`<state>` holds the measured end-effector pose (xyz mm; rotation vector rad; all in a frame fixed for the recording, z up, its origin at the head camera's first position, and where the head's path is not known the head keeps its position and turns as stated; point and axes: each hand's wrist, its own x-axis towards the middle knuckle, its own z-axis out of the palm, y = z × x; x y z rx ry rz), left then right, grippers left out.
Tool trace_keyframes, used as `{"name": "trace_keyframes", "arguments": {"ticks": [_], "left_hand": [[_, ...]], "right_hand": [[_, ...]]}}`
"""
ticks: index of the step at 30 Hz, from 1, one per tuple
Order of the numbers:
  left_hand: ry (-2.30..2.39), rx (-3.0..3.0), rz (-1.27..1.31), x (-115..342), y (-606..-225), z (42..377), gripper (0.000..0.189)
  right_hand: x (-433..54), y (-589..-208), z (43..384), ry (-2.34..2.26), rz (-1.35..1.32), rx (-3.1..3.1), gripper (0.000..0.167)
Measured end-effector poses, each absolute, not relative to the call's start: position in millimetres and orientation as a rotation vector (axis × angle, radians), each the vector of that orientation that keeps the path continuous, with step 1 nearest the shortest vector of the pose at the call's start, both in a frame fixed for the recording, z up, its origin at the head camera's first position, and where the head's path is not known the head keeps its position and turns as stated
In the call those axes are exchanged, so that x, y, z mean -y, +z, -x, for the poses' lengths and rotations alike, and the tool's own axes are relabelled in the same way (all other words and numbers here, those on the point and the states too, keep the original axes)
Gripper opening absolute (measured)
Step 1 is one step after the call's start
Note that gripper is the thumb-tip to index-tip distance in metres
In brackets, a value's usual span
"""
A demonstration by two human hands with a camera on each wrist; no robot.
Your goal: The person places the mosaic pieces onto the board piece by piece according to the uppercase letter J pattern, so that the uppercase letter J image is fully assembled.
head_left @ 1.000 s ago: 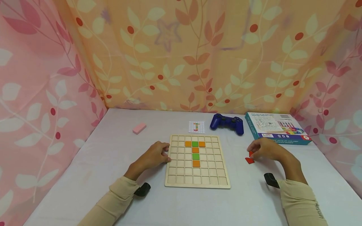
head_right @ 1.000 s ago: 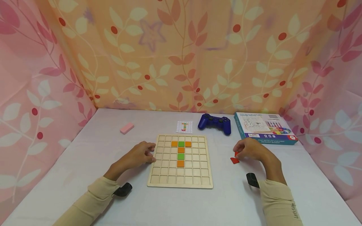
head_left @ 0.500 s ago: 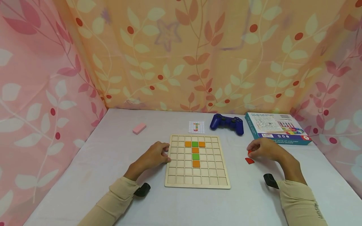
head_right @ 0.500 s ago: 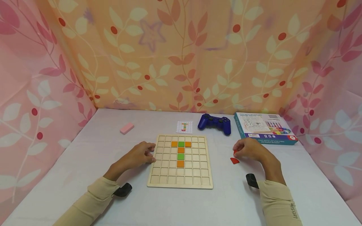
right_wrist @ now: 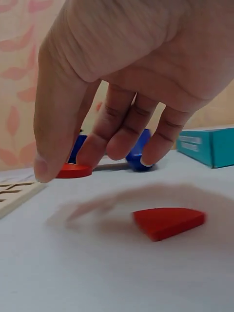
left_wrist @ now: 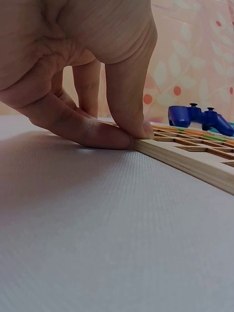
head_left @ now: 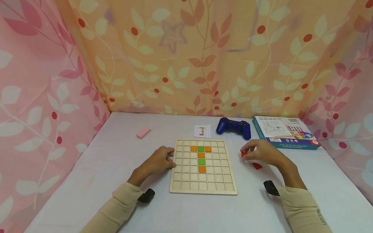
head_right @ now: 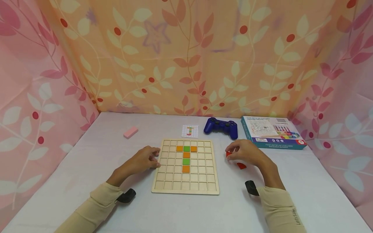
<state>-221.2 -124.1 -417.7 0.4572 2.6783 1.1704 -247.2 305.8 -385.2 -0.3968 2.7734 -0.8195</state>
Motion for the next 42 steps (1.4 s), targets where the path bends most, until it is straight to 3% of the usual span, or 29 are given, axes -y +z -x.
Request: {"name": "trace_keyframes", "arguments": {"ticks": [10,20,27,42], "left_hand": [[1.177,-2.670,-0.445,124.3,-417.7,220.8,0.048],[1.153,-2.681,-0.448,124.3,-416.9,220.6,0.049],[1.169,-2.674,-0.454,125.1,-420.7,225.0,0.038],[1.161,-2.666,-0.467,125.3,-419.6,224.8,0.032]], "right_hand": [[-261.6,-384.3,241.0,-0.831,0.684,-2.726,0.025],[-216.8,-389.2,225.8,-0.861,0.765,-2.604,0.020],[-195.5,-390.8,216.0,-0.843,0.908,-2.584,0.022],[-164.8,-397.3,199.2,-0.690,1.085,-2.621,0.021]]}}
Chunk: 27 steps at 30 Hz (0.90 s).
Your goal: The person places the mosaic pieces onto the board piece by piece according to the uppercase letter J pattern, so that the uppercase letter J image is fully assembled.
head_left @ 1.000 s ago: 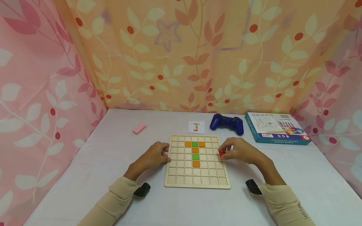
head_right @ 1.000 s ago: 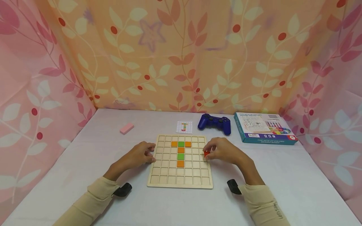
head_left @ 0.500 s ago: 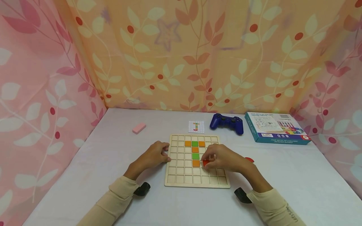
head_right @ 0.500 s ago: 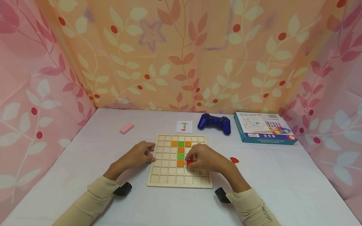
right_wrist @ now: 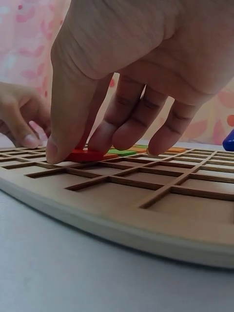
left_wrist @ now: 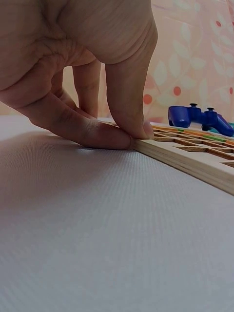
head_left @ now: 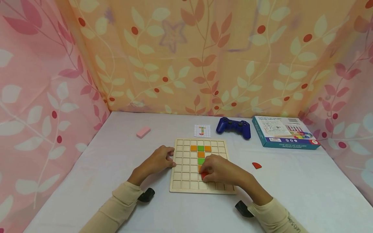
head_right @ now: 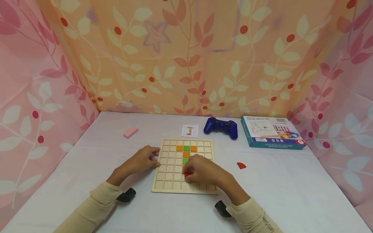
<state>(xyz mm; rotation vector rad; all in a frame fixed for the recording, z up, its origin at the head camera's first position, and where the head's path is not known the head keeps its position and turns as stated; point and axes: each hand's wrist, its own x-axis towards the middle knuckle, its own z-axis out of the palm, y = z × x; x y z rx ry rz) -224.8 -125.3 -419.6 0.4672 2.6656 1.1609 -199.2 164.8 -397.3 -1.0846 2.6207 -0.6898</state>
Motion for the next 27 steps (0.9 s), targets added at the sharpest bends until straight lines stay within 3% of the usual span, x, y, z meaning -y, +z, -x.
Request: {"name": "trace_keyframes", "arguments": {"ticks": [27], "left_hand": [[1.161,-2.661,-0.440,124.9,-418.9,225.3,0.030]], "right_hand": [[-161.8,-395.4,197.1,-0.726,1.041,-2.606,0.021]]}}
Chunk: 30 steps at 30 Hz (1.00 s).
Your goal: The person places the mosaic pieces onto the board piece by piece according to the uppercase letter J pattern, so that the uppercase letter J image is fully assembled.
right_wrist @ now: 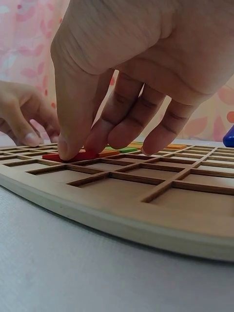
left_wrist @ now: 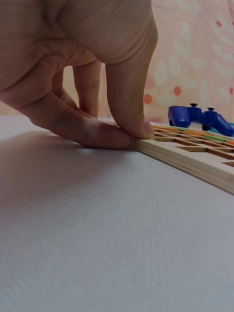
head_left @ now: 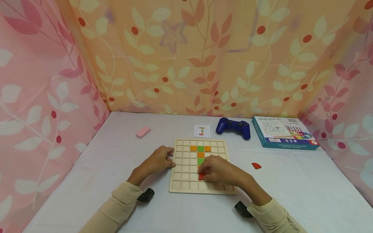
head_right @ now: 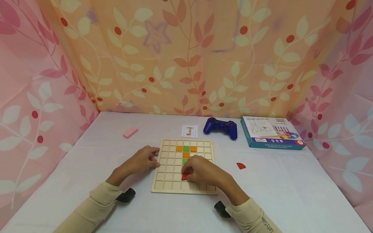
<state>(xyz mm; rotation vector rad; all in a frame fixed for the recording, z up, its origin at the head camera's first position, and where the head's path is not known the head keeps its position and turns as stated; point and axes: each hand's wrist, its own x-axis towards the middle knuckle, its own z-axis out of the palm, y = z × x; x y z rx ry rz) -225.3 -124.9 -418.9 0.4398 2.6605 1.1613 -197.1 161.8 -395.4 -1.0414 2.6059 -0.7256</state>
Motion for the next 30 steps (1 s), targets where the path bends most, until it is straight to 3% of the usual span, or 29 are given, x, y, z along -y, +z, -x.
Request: {"name": "trace_keyframes", "arguments": {"ticks": [20,30], "left_hand": [[1.159,-2.675,-0.412,123.8,-417.4,223.7,0.044],[1.150,-2.676,-0.431,124.5,-418.8,223.4,0.037]], "right_hand": [[-163.7,-397.6,197.8,-0.794,0.957,-2.615,0.023],[-174.8,-396.3,204.1,-0.824,0.898,-2.589,0.022]]}}
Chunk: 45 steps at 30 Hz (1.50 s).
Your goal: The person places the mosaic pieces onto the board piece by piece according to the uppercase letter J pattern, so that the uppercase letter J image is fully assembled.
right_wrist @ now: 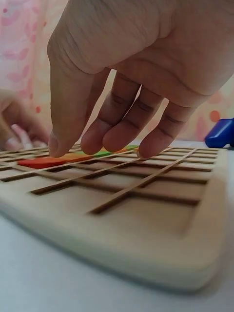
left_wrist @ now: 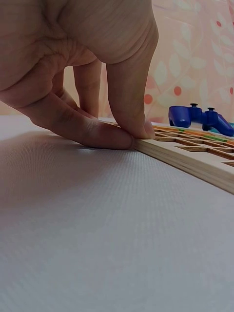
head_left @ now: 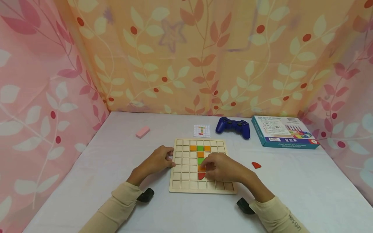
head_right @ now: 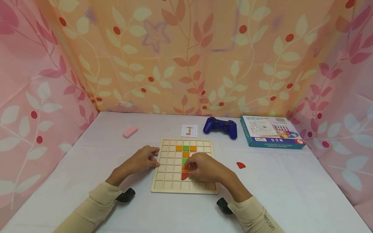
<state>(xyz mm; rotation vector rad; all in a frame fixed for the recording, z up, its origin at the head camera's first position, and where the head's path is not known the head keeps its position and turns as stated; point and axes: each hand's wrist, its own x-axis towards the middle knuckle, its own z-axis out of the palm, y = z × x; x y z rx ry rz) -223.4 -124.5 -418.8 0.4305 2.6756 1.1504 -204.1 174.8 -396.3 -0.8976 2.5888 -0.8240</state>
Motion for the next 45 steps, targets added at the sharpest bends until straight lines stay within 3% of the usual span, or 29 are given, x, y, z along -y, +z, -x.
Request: {"name": "trace_keyframes", "arguments": {"ticks": [10,19,27,45], "left_hand": [[1.169,-2.655,-0.425,125.2,-418.4,223.0,0.055],[1.151,-2.669,-0.421,124.9,-417.5,222.0,0.043],[1.153,-2.676,-0.428,125.7,-419.1,222.5,0.060],[1.161,-2.668,-0.411,125.9,-419.1,223.1,0.063]], "right_hand": [[-215.8,-385.3,223.8,-0.885,0.749,-2.665,0.025],[-260.0,-384.4,240.7,-0.846,0.640,-2.747,0.028],[-289.4,-384.5,248.4,-0.838,0.501,-2.753,0.032],[-325.7,-390.2,247.7,-0.859,0.421,-2.678,0.035]]}}
